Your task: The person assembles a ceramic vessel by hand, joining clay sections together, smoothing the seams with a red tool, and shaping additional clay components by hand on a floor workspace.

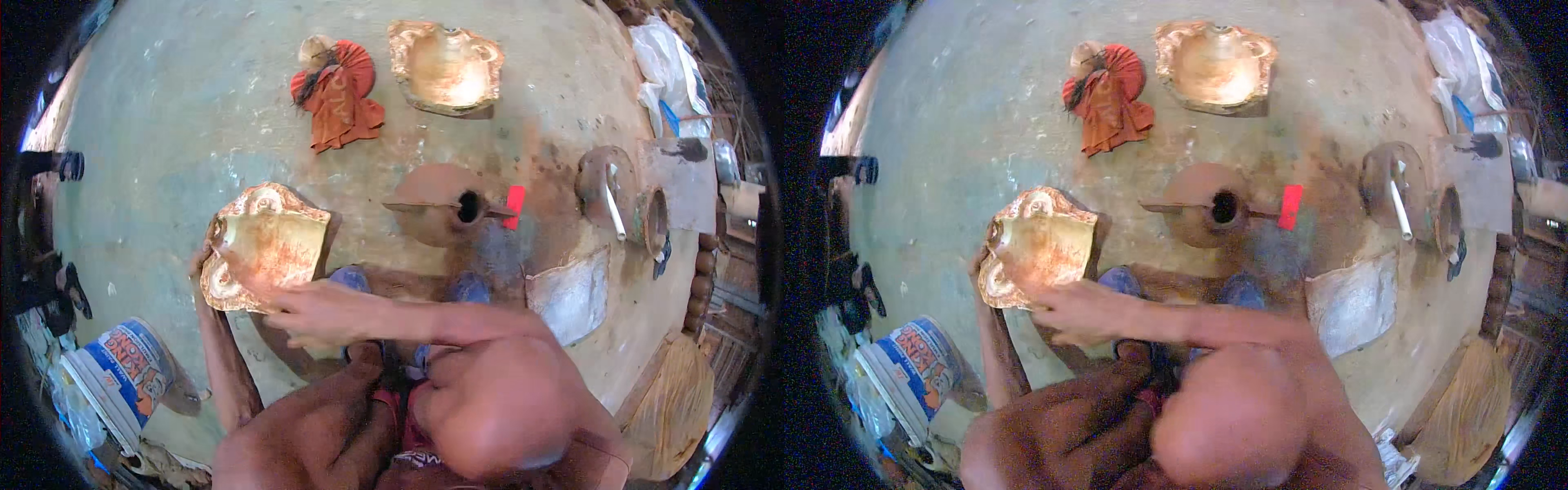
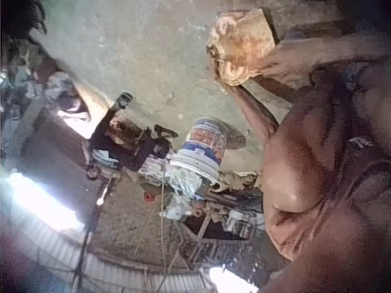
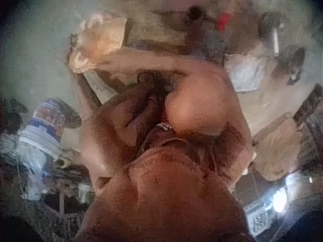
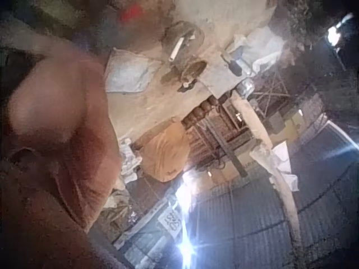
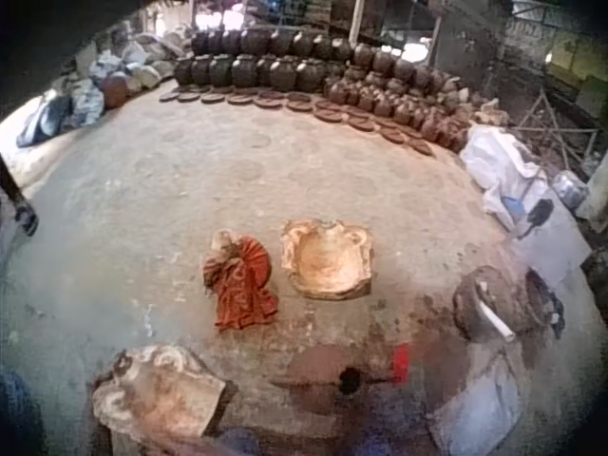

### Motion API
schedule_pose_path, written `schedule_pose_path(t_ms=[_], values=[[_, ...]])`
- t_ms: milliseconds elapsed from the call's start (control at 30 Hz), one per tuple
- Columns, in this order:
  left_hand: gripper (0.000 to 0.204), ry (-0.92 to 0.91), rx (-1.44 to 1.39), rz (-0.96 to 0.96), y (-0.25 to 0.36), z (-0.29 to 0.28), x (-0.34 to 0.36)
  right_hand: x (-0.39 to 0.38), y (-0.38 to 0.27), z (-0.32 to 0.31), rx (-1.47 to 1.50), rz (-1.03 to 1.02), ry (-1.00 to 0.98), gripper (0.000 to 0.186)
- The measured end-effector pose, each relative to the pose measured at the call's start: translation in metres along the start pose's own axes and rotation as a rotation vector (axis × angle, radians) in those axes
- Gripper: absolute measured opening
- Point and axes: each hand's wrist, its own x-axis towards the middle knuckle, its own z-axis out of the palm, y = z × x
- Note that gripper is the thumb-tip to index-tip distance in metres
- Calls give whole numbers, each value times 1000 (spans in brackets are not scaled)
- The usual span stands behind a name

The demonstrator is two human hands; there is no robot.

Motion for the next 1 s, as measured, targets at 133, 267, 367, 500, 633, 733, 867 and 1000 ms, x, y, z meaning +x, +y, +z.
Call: schedule_pose_path(t_ms=[133, 267, 367, 500, 633, 733, 867, 1000], values=[[63, 39, 124, -8, 0, -8, 16, -90, 4, -45, -43, 234, -395, 45], [63, 140, 253, -43, 8, -29, 9, -174, 37, -65, 67, 554, -636, 50], [63, 188, 325, -77, 6, -36, 6, -212, 36, -92, 195, 858, -605, 51], [58, 297, 342, -161, 9, -18, 5, -274, 55, -107, 156, 1135, -457, 47], [38, 472, 440, -181, 37, -41, -12, -276, 70, -180, 135, 1204, -227, 35], [33, 448, 651, -201, 50, -17, -9, -292, 72, -227, 52, 1527, -240, 27], [30, 860, 1217, 207, 24, 116, 28, -235, 72, -267, -231, 1424, 156, 32], [39, 615, 860, -68, -4, 254, 6, -185, 114, -268, -71, 1235, 308, 48]])
